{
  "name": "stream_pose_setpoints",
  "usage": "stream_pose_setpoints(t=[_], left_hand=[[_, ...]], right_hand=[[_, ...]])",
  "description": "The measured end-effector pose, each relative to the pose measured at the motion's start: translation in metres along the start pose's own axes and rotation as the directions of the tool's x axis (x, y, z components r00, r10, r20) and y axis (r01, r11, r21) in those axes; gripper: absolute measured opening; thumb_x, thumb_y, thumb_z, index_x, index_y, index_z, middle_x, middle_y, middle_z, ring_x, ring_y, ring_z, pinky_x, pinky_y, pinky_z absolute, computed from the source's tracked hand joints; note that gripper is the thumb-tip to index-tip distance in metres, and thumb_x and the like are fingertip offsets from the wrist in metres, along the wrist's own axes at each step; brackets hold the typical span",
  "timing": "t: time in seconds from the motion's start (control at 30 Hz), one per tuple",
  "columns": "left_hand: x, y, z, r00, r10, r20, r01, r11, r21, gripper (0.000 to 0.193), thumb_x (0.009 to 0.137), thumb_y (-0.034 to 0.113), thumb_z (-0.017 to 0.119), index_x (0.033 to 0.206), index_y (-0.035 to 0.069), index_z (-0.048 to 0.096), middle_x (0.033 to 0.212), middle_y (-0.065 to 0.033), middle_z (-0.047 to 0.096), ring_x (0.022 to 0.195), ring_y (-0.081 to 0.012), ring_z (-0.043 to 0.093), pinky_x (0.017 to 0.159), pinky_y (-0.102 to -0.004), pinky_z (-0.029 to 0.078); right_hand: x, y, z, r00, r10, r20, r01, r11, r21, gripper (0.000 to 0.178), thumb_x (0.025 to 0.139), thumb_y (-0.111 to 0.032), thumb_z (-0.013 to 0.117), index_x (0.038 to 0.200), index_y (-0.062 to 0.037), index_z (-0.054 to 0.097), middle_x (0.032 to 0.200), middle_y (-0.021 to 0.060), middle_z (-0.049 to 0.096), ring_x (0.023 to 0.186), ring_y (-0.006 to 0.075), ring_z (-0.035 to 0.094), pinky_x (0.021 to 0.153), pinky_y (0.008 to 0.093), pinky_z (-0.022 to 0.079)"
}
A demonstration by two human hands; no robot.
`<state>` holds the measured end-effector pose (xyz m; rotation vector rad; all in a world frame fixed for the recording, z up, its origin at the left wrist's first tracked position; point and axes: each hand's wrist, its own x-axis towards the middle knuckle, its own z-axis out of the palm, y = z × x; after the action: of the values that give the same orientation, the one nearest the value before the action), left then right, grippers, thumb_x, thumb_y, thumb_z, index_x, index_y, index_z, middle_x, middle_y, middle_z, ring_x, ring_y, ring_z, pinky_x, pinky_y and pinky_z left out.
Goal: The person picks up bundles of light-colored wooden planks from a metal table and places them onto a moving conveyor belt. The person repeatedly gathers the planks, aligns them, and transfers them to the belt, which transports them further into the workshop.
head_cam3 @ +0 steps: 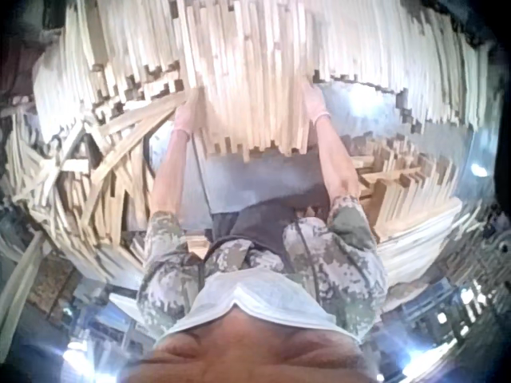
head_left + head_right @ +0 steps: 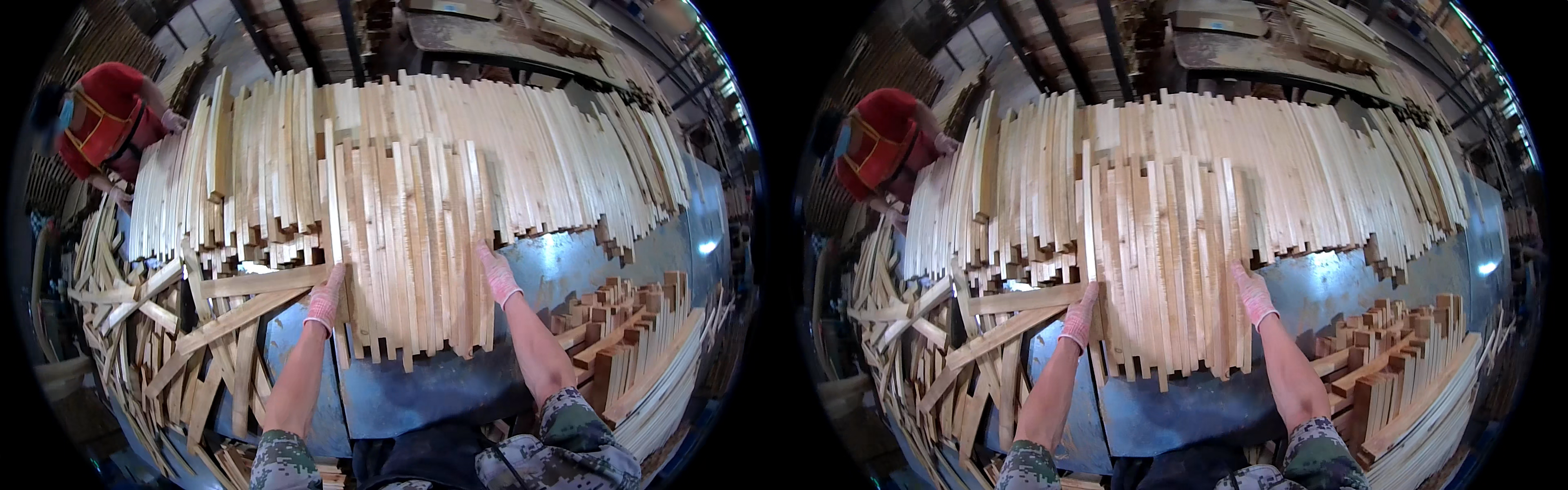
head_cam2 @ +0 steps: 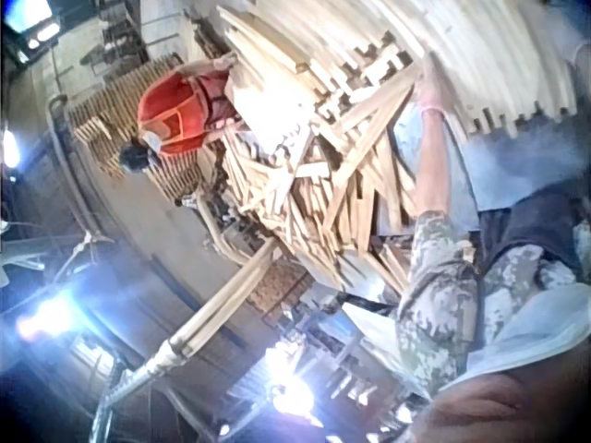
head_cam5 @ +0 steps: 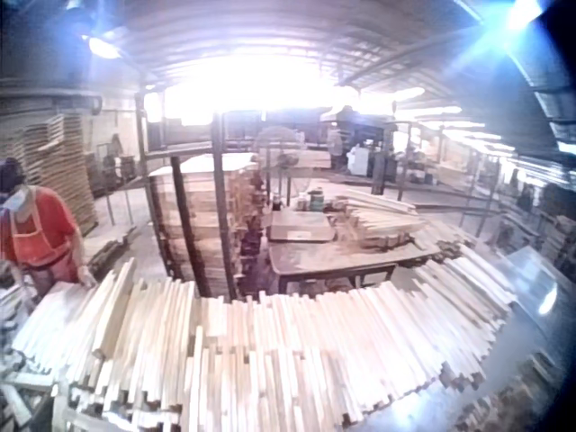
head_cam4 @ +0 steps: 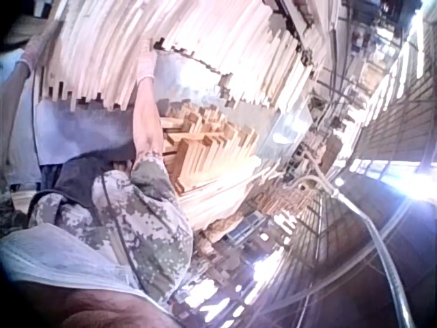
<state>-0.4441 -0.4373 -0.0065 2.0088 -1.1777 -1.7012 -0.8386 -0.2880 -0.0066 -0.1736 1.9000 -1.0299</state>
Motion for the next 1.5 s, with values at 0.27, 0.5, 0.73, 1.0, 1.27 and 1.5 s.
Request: stream_pose_setpoints(t=[0.27,0.5,0.73,1.0,1.27,1.5], left_hand=[[-0.037,-0.014,0.005,0.991,-0.01,0.132,0.021,0.996,-0.082,0.102,0.073,0.056,0.098,0.137,-0.015,0.063,0.123,-0.0218,0.076,0.108,-0.0292,0.073,0.099,-0.0414,0.057],[-0.125,-0.025,-0.03,0.996,-0.026,0.082,0.012,0.986,0.168,0.106,0.071,0.063,0.096,0.136,-0.015,0.062,0.123,-0.0261,0.076,0.112,-0.0338,0.075,0.101,-0.0406,0.058],[-0.236,-0.052,-0.088,0.997,0.07,0.035,-0.077,0.965,0.252,0.096,0.069,0.068,0.089,0.126,-0.007,0.07,0.119,-0.0281,0.076,0.113,-0.0394,0.075,0.101,-0.045,0.057],[-0.394,-0.167,-0.174,0.932,0.084,-0.353,-0.108,0.993,-0.05,0.089,0.073,0.062,0.091,0.127,-0.005,0.067,0.119,-0.0273,0.076,0.113,-0.0394,0.074,0.101,-0.0445,0.056],[-0.561,-0.316,-0.161,0.625,-0.324,-0.71,-0.358,0.689,-0.63,0.094,0.076,0.024,0.099,0.151,-0.003,0.05,0.125,-0.0157,0.075,0.108,-0.0227,0.073,0.095,-0.0365,0.06],[-0.631,-0.396,-0.082,0.437,-0.681,-0.588,-0.648,0.215,-0.731,0.077,0.079,0.0,0.091,0.147,-0.001,0.055,0.125,-0.011,0.074,0.108,-0.0229,0.074,0.096,-0.0358,0.062]], right_hand=[[-0.03,0.008,-0.006,0.982,-0.072,0.177,0.03,0.973,0.23,0.051,0.099,-0.033,0.082,0.135,0.0019,0.072,0.125,0.0068,0.076,0.111,0.0167,0.071,0.099,0.0342,0.055],[-0.103,0.096,-0.022,0.995,-0.007,0.097,-0.022,0.955,0.296,0.044,0.101,-0.029,0.079,0.134,-0.0006,0.072,0.121,0.0041,0.075,0.109,0.0166,0.069,0.103,0.036,0.053],[-0.166,0.147,-0.032,0.989,-0.107,0.103,0.079,0.966,0.247,0.043,0.097,-0.037,0.084,0.124,-0.0055,0.071,0.11,0.0024,0.072,0.095,0.0183,0.07,0.087,0.0356,0.06],[-0.25,0.077,0.051,0.713,-0.314,0.626,0.251,0.949,0.191,0.076,0.092,-0.044,0.087,0.145,0.0033,0.058,0.126,0.0132,0.073,0.112,0.0255,0.075,0.098,0.0412,0.063],[-0.407,0.04,0.249,0.314,-0.111,0.943,0.498,0.865,-0.064,0.062,0.09,-0.027,0.087,0.14,0.0023,0.065,0.117,0.0073,0.075,0.103,0.0199,0.072,0.091,0.0367,0.06],[-0.577,0.1,0.409,-0.152,0.398,0.905,0.759,0.633,-0.151,0.044,0.09,-0.02,0.084,0.124,0.0036,0.072,0.098,0.0041,0.075,0.083,0.0143,0.07,0.076,0.0326,0.058]])
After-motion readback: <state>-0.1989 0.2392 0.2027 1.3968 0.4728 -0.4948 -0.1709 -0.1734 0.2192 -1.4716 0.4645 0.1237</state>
